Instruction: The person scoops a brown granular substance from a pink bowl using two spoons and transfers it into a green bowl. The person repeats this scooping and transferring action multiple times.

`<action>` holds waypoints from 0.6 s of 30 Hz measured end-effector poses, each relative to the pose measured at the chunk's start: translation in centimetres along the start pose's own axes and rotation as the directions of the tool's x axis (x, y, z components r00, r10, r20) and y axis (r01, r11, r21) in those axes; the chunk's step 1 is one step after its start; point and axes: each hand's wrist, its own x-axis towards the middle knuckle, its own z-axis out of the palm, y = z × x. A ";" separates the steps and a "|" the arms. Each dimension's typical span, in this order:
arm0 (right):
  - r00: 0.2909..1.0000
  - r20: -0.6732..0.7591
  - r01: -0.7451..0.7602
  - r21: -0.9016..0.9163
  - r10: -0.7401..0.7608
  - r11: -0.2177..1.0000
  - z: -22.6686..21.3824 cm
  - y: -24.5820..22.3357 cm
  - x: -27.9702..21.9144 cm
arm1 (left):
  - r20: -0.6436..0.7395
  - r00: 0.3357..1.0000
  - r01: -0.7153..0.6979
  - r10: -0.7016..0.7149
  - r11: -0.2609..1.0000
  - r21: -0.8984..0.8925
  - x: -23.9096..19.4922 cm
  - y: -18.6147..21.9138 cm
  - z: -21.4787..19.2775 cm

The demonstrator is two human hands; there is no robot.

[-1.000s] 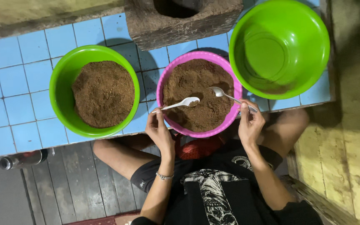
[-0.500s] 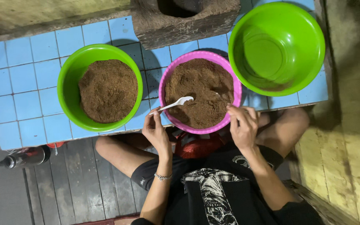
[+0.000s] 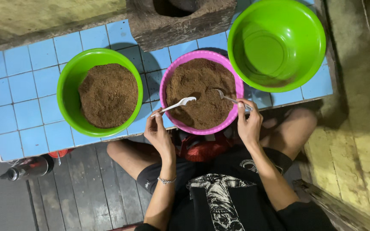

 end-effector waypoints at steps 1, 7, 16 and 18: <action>1.000 -0.002 0.000 -0.002 0.000 1.000 0.0 0.3 0.1 | 0.003 1.000 0.000 0.000 1.000 -0.002 0.1 0.2 0.1; 0.999 -0.018 0.046 -0.010 -0.046 0.999 -1.6 0.5 1.1 | 0.005 1.000 -0.026 0.026 1.000 -0.015 1.2 -0.5 0.3; 0.997 0.005 0.071 -0.116 -0.071 0.991 -0.8 1.3 2.1 | 0.016 0.999 -0.044 0.043 0.995 0.084 2.3 -1.2 1.7; 0.999 0.028 0.035 -0.104 -0.032 0.994 0.3 2.1 2.2 | 0.021 0.993 -0.115 0.113 0.960 0.255 2.3 -1.1 1.9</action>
